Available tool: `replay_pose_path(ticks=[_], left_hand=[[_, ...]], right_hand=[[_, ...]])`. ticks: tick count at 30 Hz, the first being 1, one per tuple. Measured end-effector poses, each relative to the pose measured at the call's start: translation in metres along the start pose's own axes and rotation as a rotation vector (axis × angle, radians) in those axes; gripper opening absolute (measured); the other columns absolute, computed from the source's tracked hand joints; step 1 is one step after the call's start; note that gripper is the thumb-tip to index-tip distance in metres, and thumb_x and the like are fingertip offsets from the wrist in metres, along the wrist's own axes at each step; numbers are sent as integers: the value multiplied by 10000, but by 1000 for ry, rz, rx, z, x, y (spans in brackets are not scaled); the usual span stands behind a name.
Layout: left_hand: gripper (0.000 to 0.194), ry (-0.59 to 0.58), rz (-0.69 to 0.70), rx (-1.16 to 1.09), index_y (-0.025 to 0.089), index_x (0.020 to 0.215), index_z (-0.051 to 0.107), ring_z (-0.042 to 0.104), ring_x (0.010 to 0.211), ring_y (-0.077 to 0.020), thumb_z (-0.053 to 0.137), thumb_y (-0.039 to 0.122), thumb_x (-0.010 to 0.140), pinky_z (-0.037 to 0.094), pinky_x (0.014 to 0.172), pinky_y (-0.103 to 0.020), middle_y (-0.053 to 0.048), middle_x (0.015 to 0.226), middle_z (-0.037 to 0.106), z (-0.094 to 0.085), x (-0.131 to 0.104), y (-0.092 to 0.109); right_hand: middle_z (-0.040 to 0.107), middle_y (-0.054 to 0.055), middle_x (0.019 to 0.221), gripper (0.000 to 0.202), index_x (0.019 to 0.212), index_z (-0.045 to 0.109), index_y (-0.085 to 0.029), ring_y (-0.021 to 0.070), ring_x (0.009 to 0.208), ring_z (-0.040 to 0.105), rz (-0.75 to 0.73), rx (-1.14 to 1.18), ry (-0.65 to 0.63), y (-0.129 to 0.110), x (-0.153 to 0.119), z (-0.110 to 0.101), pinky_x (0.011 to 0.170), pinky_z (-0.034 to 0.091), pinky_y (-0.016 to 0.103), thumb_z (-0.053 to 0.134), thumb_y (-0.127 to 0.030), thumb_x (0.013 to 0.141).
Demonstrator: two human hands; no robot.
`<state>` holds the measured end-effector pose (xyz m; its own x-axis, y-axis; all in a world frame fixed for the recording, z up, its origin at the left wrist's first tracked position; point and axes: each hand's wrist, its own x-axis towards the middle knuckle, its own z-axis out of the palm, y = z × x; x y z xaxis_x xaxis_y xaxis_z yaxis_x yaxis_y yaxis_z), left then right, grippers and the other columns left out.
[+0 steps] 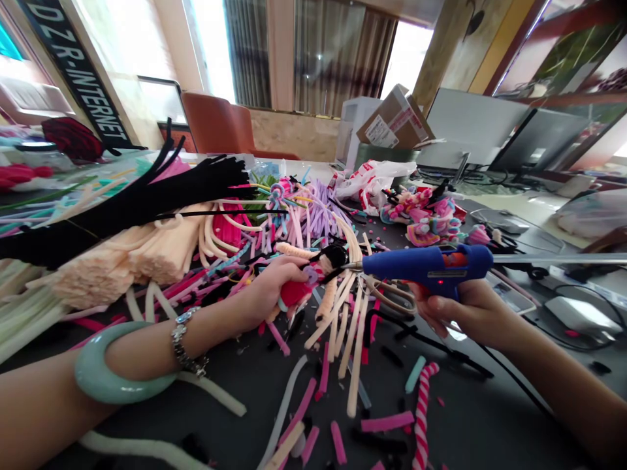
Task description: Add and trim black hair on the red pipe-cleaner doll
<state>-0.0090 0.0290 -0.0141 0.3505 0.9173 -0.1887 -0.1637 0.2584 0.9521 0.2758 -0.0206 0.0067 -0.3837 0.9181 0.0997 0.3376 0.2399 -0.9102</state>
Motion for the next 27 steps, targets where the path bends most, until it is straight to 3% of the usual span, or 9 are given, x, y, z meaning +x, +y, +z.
replay_pose_path(ticks=[4, 6, 13, 18, 27], left_hand=[[266, 24, 18, -13, 123, 1054, 583, 605, 735, -120, 550, 343, 908, 535, 631, -275, -45, 935, 622, -2, 2, -4], [265, 39, 29, -19, 125, 1065, 580, 608, 761, -127, 554, 335, 906, 540, 649, -286, -51, 962, 620, -2, 3, -5], [43, 62, 55, -34, 108, 705, 584, 516, 488, -95, 569, 104, 745, 375, 392, -178, -1, 591, 534, -2, 1, -2], [51, 72, 54, -33, 123, 749, 573, 461, 397, -81, 546, 109, 708, 323, 341, -183, 19, 553, 518, 0, -1, 0], [36, 34, 23, -20, 133, 735, 561, 428, 341, -83, 538, 140, 707, 290, 314, -192, 29, 473, 500, 0, -1, 0]], right_hand=[[528, -2, 528, 295, 762, 570, -227, 124, 398, 491, -4, -33, 16, -4, 0, 2, 364, 371, 281, 645, -512, 784], [530, 1, 519, 303, 742, 571, -226, 125, 395, 487, -3, -46, 21, -5, 0, 3, 361, 368, 284, 650, -517, 776], [544, 6, 529, 284, 750, 587, -210, 120, 404, 493, -11, -85, 30, -6, -1, 3, 378, 354, 275, 664, -482, 777], [521, -7, 525, 315, 770, 549, -175, 104, 433, 504, -25, -120, 4, -7, -2, 5, 423, 379, 248, 599, -478, 838], [524, -20, 511, 309, 766, 553, -184, 106, 422, 499, -43, -134, 18, -2, -3, 6, 422, 401, 245, 612, -482, 823]])
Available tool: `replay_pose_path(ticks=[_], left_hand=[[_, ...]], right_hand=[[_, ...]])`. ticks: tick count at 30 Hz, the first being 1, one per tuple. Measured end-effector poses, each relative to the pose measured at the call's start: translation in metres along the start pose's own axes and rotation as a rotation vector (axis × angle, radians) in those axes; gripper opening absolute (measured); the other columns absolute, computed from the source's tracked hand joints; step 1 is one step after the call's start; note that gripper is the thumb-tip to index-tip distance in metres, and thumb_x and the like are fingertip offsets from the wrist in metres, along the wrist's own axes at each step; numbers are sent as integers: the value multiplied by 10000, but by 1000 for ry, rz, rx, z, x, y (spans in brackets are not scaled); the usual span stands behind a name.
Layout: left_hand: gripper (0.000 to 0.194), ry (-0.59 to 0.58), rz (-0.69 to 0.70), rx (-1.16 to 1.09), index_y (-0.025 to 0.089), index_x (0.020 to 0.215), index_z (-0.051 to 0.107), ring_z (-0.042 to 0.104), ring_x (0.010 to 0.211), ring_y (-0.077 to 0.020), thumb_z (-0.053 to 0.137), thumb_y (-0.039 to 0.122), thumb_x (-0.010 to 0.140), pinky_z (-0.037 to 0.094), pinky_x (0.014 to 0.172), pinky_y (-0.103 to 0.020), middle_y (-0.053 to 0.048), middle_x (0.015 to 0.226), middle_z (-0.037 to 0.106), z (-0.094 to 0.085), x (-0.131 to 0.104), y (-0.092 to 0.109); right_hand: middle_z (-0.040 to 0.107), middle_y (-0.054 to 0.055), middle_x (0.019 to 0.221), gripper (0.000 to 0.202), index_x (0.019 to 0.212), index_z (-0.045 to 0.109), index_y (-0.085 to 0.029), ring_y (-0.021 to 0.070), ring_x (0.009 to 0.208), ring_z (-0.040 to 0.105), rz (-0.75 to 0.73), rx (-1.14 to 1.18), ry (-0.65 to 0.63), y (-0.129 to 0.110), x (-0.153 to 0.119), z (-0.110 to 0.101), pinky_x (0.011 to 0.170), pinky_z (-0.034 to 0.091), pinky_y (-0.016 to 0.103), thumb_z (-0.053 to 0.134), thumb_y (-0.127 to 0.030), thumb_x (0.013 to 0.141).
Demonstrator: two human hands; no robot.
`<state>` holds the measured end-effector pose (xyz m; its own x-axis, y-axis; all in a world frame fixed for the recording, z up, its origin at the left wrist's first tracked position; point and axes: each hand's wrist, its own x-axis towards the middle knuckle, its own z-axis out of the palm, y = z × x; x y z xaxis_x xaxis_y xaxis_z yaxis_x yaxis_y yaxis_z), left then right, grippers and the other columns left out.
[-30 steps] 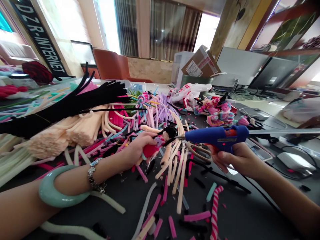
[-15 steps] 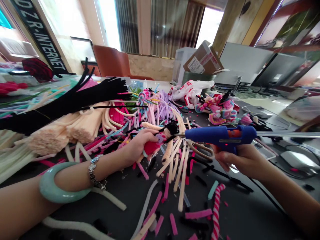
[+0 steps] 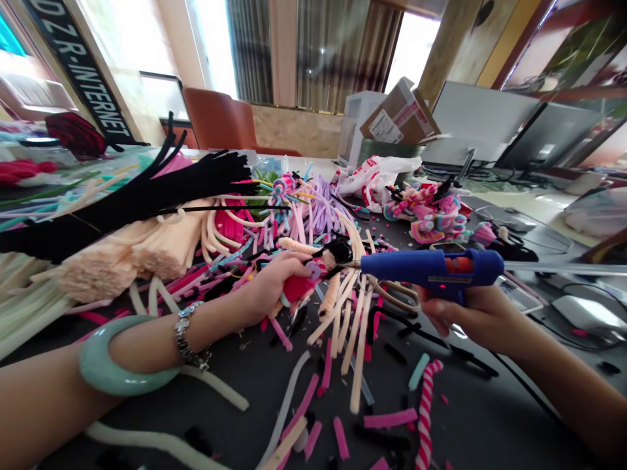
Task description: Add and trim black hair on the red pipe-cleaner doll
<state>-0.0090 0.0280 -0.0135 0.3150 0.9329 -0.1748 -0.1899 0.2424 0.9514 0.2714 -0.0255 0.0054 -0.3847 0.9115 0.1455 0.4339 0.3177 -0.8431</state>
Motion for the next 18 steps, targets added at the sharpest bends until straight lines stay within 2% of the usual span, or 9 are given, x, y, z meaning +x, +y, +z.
replay_pose_path(ticks=[8, 18], left_hand=[[39, -39, -10, 1, 142, 673, 552, 427, 346, -86, 551, 170, 700, 286, 315, -192, 12, 450, 509, -1, 1, 0], [73, -8, 20, 4, 126, 750, 569, 469, 375, -99, 548, 138, 681, 329, 332, -206, 5, 531, 538, -2, 0, 0]], right_hand=[[534, -5, 501, 334, 742, 552, -170, 102, 417, 490, -1, -45, 5, -2, 1, -3, 406, 364, 243, 598, -488, 833], [542, -2, 488, 322, 772, 557, -173, 111, 419, 490, 20, -24, 23, 3, -1, -7, 402, 374, 253, 606, -487, 827]])
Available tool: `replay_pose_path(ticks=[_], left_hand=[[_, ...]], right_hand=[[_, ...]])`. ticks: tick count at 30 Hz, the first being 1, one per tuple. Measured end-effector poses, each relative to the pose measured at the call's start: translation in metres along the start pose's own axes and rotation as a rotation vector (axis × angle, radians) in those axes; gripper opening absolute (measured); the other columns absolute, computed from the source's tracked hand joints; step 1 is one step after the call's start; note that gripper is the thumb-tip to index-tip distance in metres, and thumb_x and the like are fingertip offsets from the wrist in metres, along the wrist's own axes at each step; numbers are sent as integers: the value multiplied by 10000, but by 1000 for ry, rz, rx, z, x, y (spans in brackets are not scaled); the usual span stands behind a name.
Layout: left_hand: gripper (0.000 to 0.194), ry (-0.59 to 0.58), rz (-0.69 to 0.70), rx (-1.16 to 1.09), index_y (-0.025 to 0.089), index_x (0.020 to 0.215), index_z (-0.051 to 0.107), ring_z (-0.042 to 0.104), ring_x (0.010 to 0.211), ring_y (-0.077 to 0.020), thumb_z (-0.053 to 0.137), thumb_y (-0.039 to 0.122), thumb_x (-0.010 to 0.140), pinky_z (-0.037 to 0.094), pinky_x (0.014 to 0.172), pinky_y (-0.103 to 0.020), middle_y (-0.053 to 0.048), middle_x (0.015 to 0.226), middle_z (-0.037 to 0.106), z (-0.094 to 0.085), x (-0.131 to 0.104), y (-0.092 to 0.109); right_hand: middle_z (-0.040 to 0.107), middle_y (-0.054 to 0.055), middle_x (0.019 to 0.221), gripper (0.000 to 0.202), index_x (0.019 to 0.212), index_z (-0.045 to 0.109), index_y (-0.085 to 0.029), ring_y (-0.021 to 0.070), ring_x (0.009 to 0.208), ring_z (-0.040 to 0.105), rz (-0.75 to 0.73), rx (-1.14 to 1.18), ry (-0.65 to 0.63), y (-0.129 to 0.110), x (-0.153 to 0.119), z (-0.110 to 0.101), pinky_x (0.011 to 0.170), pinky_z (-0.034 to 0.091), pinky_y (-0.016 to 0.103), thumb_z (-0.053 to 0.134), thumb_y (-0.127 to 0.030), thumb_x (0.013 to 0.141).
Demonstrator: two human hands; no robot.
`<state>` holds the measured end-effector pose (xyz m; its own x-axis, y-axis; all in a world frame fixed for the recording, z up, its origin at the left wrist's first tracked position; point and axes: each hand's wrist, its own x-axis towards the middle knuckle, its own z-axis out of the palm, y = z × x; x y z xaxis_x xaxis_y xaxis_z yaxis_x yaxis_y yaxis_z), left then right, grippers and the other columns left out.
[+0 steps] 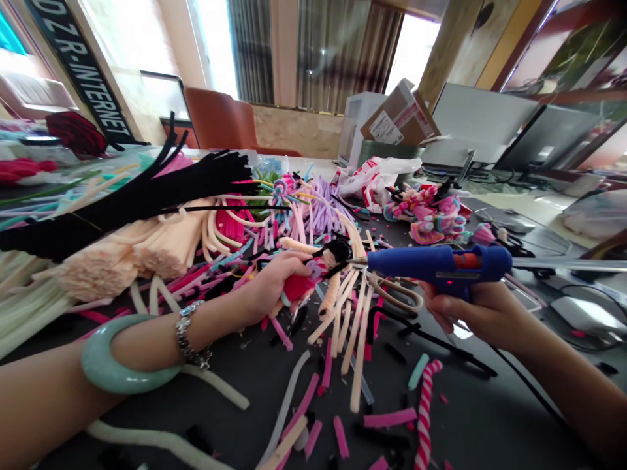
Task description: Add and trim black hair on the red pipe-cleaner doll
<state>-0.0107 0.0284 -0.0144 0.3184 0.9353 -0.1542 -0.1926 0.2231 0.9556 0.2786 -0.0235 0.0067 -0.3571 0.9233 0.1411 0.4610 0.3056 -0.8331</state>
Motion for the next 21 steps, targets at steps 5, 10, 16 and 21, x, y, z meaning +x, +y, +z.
replay_pose_path(ticks=[5, 10, 16, 21], left_hand=[[50, -12, 0, 6, 126, 714, 569, 463, 382, -105, 536, 144, 681, 327, 342, -210, 1, 499, 518, 2, 0, 1], [43, 3, 26, 11, 135, 708, 554, 494, 428, -101, 530, 130, 673, 343, 364, -197, 5, 542, 524, 4, 0, 2], [76, -18, 19, 50, 130, 750, 566, 455, 384, -101, 543, 168, 688, 328, 353, -213, 13, 501, 500, 2, 0, -1], [69, -61, 27, 92, 126, 711, 571, 451, 374, -103, 530, 180, 695, 329, 358, -219, 0, 481, 509, -2, 1, -3]], right_hand=[[533, 0, 523, 286, 756, 569, -220, 128, 413, 497, -10, 81, 30, 4, 0, -2, 395, 397, 281, 658, -491, 777], [543, 17, 532, 293, 767, 571, -227, 147, 425, 519, 3, 82, 36, 4, 0, -5, 397, 388, 293, 654, -507, 778], [531, 15, 503, 336, 759, 557, -227, 138, 405, 501, -3, 110, 28, -5, 3, -5, 383, 361, 289, 656, -548, 762], [530, 15, 510, 332, 768, 567, -226, 139, 405, 504, 16, 112, 51, -6, 2, -4, 387, 368, 295, 671, -540, 751]])
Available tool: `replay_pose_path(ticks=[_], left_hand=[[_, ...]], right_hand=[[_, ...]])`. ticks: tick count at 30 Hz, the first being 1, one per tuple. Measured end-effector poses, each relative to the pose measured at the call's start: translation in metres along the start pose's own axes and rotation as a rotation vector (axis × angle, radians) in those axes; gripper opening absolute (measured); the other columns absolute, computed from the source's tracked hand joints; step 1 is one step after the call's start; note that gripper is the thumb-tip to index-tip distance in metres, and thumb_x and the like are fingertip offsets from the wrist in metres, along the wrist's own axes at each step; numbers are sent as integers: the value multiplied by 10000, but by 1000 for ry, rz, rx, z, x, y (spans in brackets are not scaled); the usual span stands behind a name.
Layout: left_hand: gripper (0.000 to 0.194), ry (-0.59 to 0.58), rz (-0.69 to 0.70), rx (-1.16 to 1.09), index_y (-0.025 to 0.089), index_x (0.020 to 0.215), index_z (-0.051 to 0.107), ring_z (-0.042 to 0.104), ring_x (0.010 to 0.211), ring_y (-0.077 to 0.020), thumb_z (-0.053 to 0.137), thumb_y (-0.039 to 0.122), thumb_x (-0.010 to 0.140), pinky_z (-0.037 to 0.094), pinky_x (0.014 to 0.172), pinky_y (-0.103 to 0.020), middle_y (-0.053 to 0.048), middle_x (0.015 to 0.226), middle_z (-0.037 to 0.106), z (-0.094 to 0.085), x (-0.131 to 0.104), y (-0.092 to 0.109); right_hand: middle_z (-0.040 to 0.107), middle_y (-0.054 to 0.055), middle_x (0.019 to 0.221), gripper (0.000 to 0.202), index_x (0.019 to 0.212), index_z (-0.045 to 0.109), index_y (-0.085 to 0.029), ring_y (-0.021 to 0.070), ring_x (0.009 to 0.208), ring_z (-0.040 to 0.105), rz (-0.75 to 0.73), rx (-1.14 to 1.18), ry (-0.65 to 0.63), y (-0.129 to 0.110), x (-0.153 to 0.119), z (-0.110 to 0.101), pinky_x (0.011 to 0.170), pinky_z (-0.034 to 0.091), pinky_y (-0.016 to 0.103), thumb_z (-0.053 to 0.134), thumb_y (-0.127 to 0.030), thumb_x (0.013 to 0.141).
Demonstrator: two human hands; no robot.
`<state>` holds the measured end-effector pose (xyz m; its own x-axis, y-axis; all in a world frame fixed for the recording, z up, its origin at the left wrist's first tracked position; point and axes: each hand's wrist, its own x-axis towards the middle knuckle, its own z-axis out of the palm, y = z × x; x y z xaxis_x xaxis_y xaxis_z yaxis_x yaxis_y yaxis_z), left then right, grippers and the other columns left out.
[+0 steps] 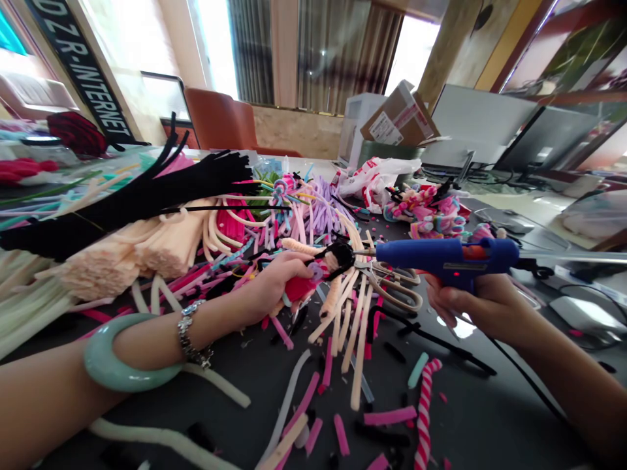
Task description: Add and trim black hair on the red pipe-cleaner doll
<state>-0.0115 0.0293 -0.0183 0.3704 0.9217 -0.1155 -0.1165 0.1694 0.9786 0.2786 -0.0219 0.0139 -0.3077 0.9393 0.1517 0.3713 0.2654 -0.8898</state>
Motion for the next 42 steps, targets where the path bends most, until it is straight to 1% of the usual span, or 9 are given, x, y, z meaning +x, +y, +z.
replay_pose_path(ticks=[7, 11, 16, 22, 25, 30, 34, 37, 42], left_hand=[[97, -119, 7, 59, 121, 637, 581, 423, 352, -91, 511, 186, 654, 320, 346, -203, 15, 426, 485, -1, 4, 1], [99, -160, 15, 88, 124, 606, 575, 416, 331, -77, 543, 214, 633, 298, 324, -183, 20, 404, 489, 1, 1, 5], [225, -205, 93, 157, 121, 789, 628, 382, 304, -69, 611, 276, 627, 280, 293, -172, 50, 414, 482, 1, -3, 9], [217, -278, 216, 277, 125, 842, 674, 371, 353, -52, 599, 262, 692, 299, 330, -162, 48, 473, 463, -2, 0, 6], [256, -273, 242, 333, 140, 918, 688, 366, 375, -52, 575, 236, 710, 300, 346, -166, 51, 507, 461, -4, 1, 4], [243, -255, 326, 505, 145, 884, 699, 406, 446, -65, 548, 204, 703, 319, 400, -183, 34, 593, 518, -3, -3, 10], [197, -194, 488, 749, 141, 804, 701, 521, 605, -118, 543, 190, 697, 425, 571, -227, 7, 692, 597, -3, -5, 16], [190, -135, 573, 879, 139, 779, 696, 572, 726, -170, 546, 225, 701, 450, 667, -259, -18, 760, 633, -5, -6, 15], [206, -100, 570, 932, 133, 779, 686, 603, 742, -182, 533, 245, 700, 462, 674, -256, -24, 779, 651, -6, -7, 12]], right_hand=[[547, 7, 523, 281, 793, 569, -228, 135, 418, 515, -21, 5, -20, 4, 0, -3, 410, 382, 286, 659, -494, 783], [558, 8, 524, 246, 799, 576, -228, 132, 420, 515, -25, 1, -35, 6, -1, -6, 408, 368, 278, 654, -461, 797], [556, 10, 531, 236, 783, 585, -225, 130, 423, 513, -17, -1, -48, 7, -2, -8, 401, 362, 273, 661, -449, 792], [552, 10, 553, 251, 763, 595, -226, 129, 423, 516, 25, 15, -34, 7, -3, -12, 394, 382, 270, 685, -460, 762], [541, 11, 552, 280, 735, 600, -221, 128, 418, 515, 50, 11, -40, 5, -3, -13, 389, 389, 269, 695, -484, 741], [542, 19, 564, 314, 722, 607, -214, 139, 420, 522, 82, -11, -49, 4, -4, -16, 386, 410, 281, 711, -510, 710], [548, 25, 568, 313, 727, 614, -222, 147, 425, 524, 99, -28, -51, 5, -5, -17, 392, 424, 294, 706, -521, 709], [544, 28, 558, 309, 723, 611, -233, 156, 431, 522, 110, -48, -68, 4, -5, -17, 399, 427, 303, 697, -529, 714], [547, 22, 540, 299, 751, 602, -239, 145, 427, 505, 92, -56, -77, 4, -6, -17, 390, 404, 286, 686, -525, 732]])
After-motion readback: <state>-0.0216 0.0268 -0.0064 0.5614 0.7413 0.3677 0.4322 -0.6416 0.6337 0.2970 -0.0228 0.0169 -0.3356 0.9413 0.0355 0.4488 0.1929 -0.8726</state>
